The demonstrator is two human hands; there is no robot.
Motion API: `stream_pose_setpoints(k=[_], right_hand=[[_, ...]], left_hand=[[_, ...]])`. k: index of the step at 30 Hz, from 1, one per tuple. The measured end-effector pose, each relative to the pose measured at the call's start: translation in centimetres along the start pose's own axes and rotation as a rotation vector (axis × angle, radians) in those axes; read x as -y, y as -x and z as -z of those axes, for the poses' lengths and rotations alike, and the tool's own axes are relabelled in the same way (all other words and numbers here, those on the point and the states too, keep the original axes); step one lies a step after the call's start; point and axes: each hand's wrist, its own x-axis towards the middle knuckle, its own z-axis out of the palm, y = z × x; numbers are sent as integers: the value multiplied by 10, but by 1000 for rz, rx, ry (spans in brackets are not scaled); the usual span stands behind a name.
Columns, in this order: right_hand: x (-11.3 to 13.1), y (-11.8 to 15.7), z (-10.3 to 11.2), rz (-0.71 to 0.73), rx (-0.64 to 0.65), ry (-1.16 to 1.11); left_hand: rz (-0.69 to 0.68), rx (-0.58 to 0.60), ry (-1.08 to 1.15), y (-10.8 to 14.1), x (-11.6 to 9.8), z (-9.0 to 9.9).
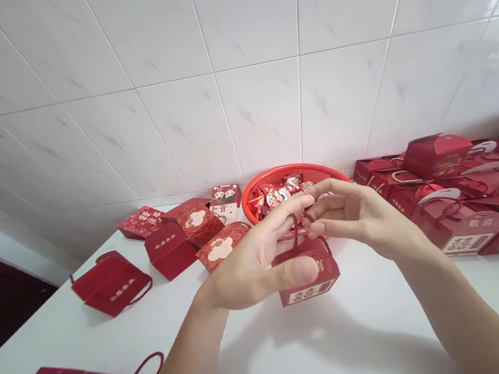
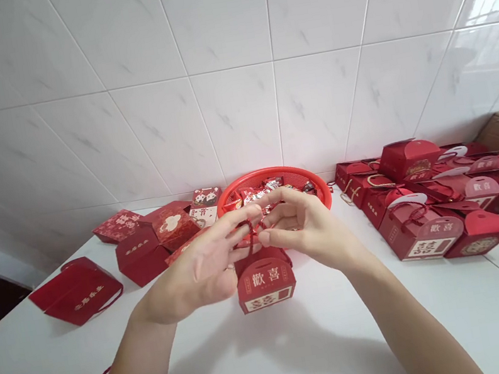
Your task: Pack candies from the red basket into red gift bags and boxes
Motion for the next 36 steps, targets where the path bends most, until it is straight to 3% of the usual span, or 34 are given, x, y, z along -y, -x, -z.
stream_pose_setpoints(k=[5, 9, 15, 19, 22, 25, 29, 32, 34, 36], right_hand=[[2, 11, -18, 148, -75, 272], [2, 16, -24, 162, -138, 445], [1, 14, -25, 181, -182, 499], [0, 11, -16, 208, -239, 476], [7, 14, -3, 276, -366, 464], [19, 24, 12, 320, -522, 451], [39, 45, 47, 360, -832, 486], [53, 62, 90, 461, -1041, 564], [63, 73, 126, 480, -1109, 629], [71, 85, 164, 383, -1170, 680]], left_hand=[[-81, 79, 100, -4, 11, -10], [-135, 88, 130, -1, 15, -12], [-71, 36, 33, 5, 5, -16], [18, -91, -101, 2, 1, -19], [-14, -250, -142, -2, 1, -16], [-100, -379, -164, -2, 3, -7], [-199, -432, -316, 0, 1, 0], [-152, -548, -463, 1, -1, 1], [-159, -530, -529, 1, 0, 6], [-204, -467, -583, 0, 4, 16]])
